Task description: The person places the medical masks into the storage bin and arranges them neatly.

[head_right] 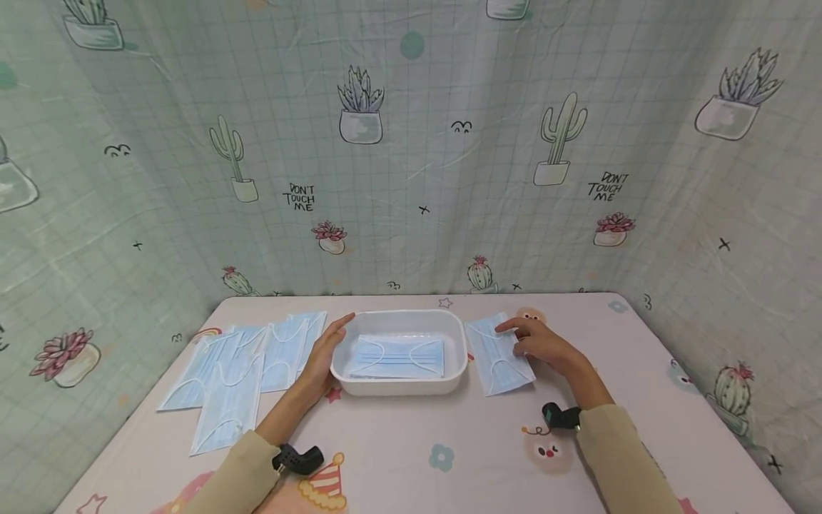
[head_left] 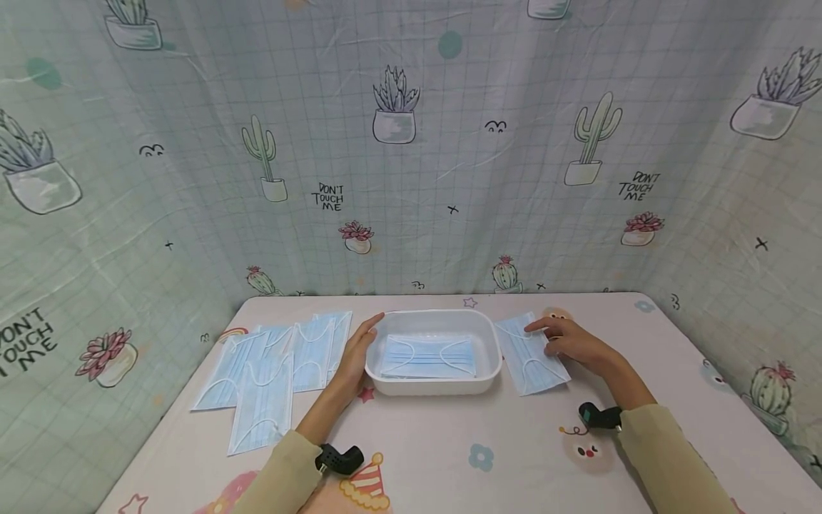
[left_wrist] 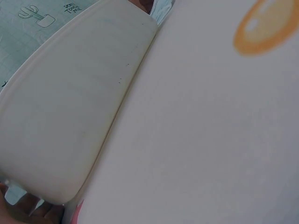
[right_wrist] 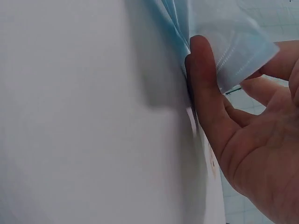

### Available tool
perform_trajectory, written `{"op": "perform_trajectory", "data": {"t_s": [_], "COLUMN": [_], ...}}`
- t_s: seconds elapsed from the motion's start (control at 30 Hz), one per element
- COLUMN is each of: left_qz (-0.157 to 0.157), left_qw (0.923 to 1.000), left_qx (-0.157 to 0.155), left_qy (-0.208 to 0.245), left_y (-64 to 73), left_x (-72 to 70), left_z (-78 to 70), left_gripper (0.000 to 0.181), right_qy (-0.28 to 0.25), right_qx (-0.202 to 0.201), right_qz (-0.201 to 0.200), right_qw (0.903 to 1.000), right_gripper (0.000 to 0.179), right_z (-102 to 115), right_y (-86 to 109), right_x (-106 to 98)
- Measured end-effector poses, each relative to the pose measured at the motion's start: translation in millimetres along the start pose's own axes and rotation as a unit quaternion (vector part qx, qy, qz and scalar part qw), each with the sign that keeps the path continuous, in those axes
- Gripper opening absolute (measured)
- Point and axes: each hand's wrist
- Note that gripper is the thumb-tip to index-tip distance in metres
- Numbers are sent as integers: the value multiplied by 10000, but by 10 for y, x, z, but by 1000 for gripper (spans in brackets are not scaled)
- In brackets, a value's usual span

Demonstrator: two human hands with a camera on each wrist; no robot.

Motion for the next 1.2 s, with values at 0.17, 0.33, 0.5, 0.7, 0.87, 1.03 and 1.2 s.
{"op": "perform_trajectory", "data": {"t_s": [0.17, 0.33, 0.5, 0.7, 0.87, 1.03, 1.2], "left_qz": [-19, -43, -56, -96, -67, -99, -103], "left_qw": [10000, 9999, 9999, 9999, 9999, 9999, 9998], "left_qx": [-21, -7, -26, -92, -112, -101, -122], "left_qy": [-58, -114, -81, -79, -69, -97, -92], "left_y": [8, 29, 37, 28, 20, 20, 17], "left_x": [-4, -2, 8, 6, -1, 8, 11], "left_z": [6, 0, -18, -18, -6, -9, -14], "left_gripper": [47, 47, 47, 46, 46, 45, 46], "right_qy": [-51, 170, 577, 695, 569, 577, 558], "right_qx": [137, 108, 44, 210, 171, 50, 110], "right_qz": [-36, -15, 31, 45, 71, 56, -38], "right_qw": [9999, 9998, 9983, 9973, 9982, 9983, 9984], "right_gripper": [51, 61, 70, 75, 74, 69, 68], "right_z": [-8, 0, 8, 51, 52, 36, 31], "right_y": [-23, -28, -40, -41, -19, -8, -23], "right_x": [30, 56, 67, 94, 72, 60, 68]}}
Point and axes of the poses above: each hand's wrist, its own y-axis away from the middle knuckle, its own x-axis out of the palm, z = x × y, and after that the axes turned 6 degrees about -z, right-handed
